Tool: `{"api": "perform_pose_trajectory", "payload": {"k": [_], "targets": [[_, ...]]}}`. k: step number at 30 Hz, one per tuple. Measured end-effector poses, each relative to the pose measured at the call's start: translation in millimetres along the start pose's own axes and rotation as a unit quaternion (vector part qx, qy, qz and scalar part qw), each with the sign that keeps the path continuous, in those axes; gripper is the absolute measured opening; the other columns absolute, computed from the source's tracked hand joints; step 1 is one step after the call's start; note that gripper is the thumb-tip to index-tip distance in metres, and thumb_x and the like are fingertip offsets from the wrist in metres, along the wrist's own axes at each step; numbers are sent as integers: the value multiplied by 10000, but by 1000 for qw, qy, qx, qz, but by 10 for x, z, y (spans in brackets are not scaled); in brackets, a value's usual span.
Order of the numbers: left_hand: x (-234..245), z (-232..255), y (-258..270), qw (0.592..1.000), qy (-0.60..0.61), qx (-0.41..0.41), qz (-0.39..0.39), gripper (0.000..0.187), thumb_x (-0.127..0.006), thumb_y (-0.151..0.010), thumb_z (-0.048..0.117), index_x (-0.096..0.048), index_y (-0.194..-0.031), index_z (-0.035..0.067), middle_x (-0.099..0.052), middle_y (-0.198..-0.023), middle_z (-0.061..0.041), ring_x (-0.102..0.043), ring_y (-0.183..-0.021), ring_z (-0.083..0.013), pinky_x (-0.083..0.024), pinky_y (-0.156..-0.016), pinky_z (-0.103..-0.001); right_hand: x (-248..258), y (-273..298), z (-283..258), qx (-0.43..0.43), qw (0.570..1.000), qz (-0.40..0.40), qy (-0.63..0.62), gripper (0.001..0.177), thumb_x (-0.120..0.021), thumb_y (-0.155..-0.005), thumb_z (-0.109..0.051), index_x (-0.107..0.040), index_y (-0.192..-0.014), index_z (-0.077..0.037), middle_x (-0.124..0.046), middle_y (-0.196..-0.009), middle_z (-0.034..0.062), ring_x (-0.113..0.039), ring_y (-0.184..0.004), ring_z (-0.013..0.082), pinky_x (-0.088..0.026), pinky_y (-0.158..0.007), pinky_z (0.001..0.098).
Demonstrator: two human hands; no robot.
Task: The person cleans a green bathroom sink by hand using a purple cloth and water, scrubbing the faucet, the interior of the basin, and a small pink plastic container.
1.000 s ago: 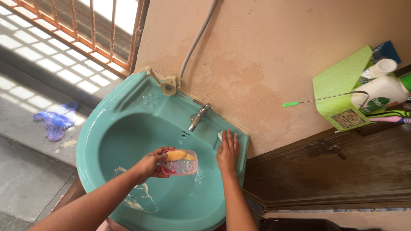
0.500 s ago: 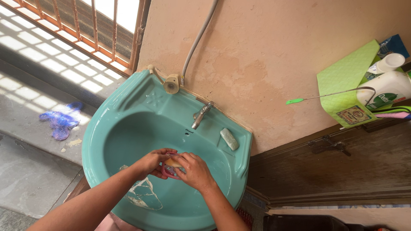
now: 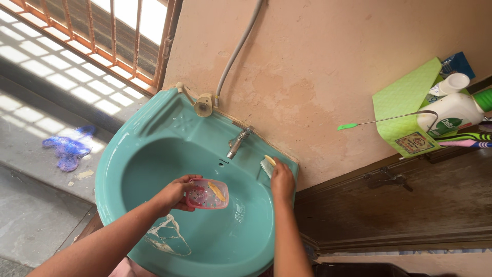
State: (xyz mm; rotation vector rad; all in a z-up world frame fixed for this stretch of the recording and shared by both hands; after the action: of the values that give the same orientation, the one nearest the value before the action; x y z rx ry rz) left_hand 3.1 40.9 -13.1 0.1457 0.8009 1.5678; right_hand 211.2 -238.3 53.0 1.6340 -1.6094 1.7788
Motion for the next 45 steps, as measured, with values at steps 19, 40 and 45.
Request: {"api": "perform_pose_trajectory", "payload": {"k": [19,40,45], "targets": [[-173,-127,-122,1000,-5,-20,-1,470,-528,-973,210,-559,-1439,260,-721,-1177,-39,-729,-873,-212,-646,-775,-374,-299,820,-1135,166,956,-195,144,122,-720,-872,-230,-752,-854,-114,-658,-899,36,-601,-947,241,-447,-811,423],[-138,-59,188,999,-1,-16,-36,492,-561,-957,307,-545,-1444,240,-719,-1168,-77,-736,-905,-210,-624,-775,-356,234,683,-1779,106,913,-374,-127,215,-754,-837,-236,-747,-1038,-160,-669,-874,35,-667,-770,230,-546,-688,393],[-89,-70,271,999,-15,-39,-25,495,-521,-959,299,-544,-1451,244,-714,-1165,-38,-740,-936,-193,-634,-784,-351,66,697,-1815,102,904,-407,-85,133,-729,-912,-240,-726,-968,-119,-651,-779,33,-649,-748,217,-530,-679,404]]}}
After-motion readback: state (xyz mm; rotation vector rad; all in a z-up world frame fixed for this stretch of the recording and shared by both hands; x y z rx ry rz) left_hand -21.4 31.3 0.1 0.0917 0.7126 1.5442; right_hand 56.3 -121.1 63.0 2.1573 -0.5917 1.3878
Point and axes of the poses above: each hand's wrist, its own y-axis away from the middle knuckle, its own x-axis out of the back of the hand, z = x × y, the point moved 1 cm from there along -y, towards the middle knuckle
